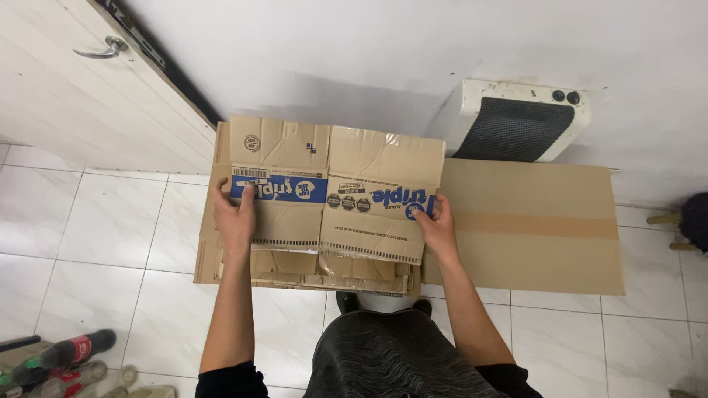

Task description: The person assembles cardboard boxes by hand, folding the flaps and pressing them into place to form the box shape.

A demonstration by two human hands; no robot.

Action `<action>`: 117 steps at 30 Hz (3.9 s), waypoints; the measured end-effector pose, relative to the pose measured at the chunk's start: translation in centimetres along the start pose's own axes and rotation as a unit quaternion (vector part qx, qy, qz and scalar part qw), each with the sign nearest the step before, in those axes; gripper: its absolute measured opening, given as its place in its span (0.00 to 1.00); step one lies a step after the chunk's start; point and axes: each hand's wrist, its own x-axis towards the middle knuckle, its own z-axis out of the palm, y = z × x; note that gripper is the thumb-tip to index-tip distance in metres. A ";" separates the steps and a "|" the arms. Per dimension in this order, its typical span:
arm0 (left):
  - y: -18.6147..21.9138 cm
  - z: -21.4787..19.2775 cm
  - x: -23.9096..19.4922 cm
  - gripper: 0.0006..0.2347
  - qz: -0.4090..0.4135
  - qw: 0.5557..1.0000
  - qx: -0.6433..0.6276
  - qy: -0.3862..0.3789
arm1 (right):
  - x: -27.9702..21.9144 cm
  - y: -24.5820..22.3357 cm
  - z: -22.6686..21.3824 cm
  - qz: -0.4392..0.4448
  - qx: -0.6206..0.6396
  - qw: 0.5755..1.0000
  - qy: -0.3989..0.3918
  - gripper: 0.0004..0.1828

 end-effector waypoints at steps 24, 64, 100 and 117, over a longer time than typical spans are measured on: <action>9.7 36.1 -25.6 0.31 0.110 0.961 -0.173 -0.188 | -1.5 6.0 -42.3 -0.068 0.061 0.992 0.082 0.53; 30.6 45.3 -31.8 0.35 0.410 0.627 0.497 -0.438 | 2.4 -4.0 -50.3 -0.034 -0.116 0.990 0.067 0.27; 25.8 38.6 -33.9 0.28 0.160 0.934 0.179 -0.263 | 14.4 -7.6 -41.7 -0.347 -0.565 0.741 -0.101 0.27; 30.8 34.5 -33.0 0.17 0.228 0.803 0.316 -0.452 | 14.2 -5.0 -37.4 -0.119 -0.563 0.743 -0.342 0.59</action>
